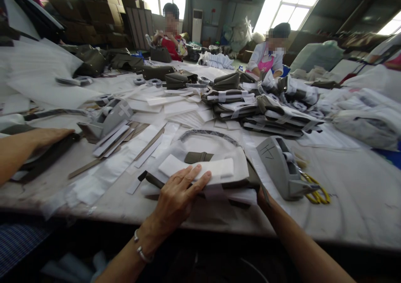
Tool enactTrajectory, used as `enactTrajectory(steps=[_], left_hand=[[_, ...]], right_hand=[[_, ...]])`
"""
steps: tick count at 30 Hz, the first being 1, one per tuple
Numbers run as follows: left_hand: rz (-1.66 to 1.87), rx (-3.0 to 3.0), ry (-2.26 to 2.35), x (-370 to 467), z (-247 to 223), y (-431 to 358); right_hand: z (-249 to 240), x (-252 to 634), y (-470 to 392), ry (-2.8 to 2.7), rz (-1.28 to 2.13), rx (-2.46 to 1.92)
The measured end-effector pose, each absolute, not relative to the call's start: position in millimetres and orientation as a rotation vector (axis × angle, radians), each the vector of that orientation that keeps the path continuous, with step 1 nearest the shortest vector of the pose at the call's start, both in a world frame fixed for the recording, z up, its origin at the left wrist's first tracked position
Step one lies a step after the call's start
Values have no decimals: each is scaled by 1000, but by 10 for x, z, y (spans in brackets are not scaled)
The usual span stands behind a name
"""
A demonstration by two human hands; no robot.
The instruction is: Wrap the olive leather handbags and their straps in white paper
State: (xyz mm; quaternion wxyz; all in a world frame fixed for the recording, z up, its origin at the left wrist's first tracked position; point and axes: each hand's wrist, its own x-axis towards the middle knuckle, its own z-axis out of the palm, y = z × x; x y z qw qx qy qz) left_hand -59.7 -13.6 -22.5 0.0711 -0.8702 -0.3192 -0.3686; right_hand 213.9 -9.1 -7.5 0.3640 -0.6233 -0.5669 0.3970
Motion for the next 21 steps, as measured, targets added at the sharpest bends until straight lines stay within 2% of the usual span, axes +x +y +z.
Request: enactTrajectory(steps=[5,9,13,18,21], left_hand=[[-1017,-2573,-989,-497,-323,-156],[-944,-2516,-1008,-417,-397,-153],[-893,-2490,-1036,-370,-448,-149],[-825,-2512,-1017,-345,-500,-176],[-784,-2519,-972,-345,-521,-205]], right_hand=[[-173,2179,-487,-1367,973,-1680],[-316,2162,-717,-1051,1242,-1811],[-351,2087,-947,-871,1464,-1741],[-345,1961,-1235,-905,1615,-1687],[-189,1938,-1327,-1101,1857,-1695]])
